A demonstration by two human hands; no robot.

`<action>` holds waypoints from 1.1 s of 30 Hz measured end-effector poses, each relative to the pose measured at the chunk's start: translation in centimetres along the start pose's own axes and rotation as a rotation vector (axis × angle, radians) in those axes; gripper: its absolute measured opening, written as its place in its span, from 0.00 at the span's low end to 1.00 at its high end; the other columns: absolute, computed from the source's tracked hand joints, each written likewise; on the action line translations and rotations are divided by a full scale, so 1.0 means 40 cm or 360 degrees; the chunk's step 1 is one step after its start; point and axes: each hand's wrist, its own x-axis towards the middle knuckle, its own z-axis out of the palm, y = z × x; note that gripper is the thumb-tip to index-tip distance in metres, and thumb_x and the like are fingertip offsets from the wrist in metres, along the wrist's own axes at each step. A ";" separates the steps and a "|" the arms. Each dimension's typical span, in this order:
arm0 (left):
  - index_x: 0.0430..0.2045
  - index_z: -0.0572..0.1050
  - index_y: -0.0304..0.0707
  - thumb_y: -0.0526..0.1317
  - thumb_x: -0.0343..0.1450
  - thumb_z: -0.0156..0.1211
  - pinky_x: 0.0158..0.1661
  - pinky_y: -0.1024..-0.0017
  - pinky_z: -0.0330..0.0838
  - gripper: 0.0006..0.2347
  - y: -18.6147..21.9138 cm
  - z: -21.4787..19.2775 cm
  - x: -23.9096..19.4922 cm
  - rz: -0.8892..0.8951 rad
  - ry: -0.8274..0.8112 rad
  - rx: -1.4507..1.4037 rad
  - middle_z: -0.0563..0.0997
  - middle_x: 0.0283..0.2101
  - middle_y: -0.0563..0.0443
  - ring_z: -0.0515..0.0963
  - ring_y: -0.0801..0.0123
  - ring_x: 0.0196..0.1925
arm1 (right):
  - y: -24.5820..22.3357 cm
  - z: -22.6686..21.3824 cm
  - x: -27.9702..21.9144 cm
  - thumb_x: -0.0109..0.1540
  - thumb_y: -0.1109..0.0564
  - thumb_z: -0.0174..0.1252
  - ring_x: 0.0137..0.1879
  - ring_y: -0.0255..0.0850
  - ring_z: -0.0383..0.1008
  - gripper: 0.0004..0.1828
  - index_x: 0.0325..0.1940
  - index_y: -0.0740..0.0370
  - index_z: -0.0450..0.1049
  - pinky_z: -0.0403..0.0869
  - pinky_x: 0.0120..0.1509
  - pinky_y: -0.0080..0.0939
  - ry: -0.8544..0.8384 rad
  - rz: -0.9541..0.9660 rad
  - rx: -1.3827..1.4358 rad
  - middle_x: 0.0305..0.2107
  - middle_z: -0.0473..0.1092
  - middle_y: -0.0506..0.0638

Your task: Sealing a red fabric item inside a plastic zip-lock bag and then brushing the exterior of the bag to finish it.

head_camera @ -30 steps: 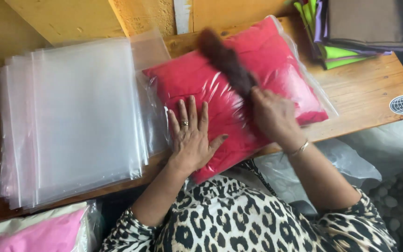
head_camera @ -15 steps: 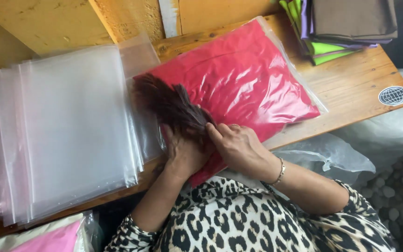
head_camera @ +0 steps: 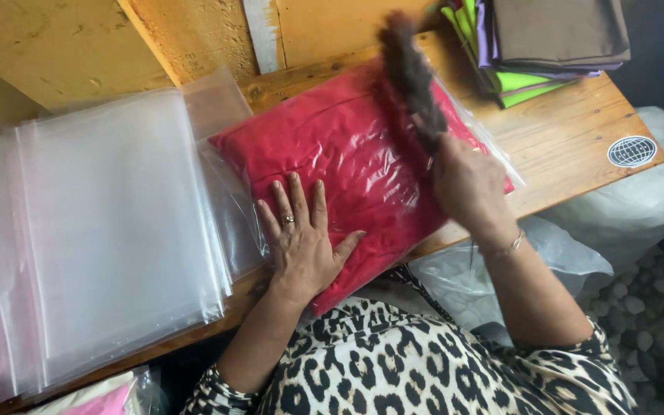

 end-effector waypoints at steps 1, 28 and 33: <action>0.73 0.49 0.33 0.73 0.69 0.39 0.67 0.27 0.27 0.46 0.002 -0.006 0.000 -0.0022 -0.0062 -0.0005 0.41 0.75 0.21 0.36 0.25 0.76 | -0.054 -0.011 -0.049 0.65 0.52 0.51 0.33 0.60 0.79 0.12 0.50 0.55 0.72 0.73 0.32 0.58 0.0126 -0.0285 -0.0048 0.28 0.73 0.56; 0.59 0.73 0.50 0.54 0.62 0.69 0.65 0.25 0.42 0.30 -0.067 -0.122 -0.028 0.0376 -0.0360 -0.0074 0.66 0.66 0.40 0.53 0.32 0.75 | -0.015 -0.039 -0.207 0.60 0.52 0.55 0.29 0.53 0.77 0.22 0.59 0.49 0.72 0.75 0.30 0.50 0.0153 -0.0550 0.0177 0.27 0.70 0.48; 0.60 0.71 0.55 0.41 0.60 0.71 0.68 0.29 0.38 0.30 -0.122 -0.210 -0.049 0.0203 -0.0455 -0.0060 0.65 0.70 0.48 0.54 0.43 0.75 | 0.234 0.074 -0.113 0.66 0.54 0.48 0.29 0.61 0.77 0.06 0.45 0.52 0.69 0.70 0.24 0.63 -0.0009 0.0126 -0.0284 0.30 0.74 0.50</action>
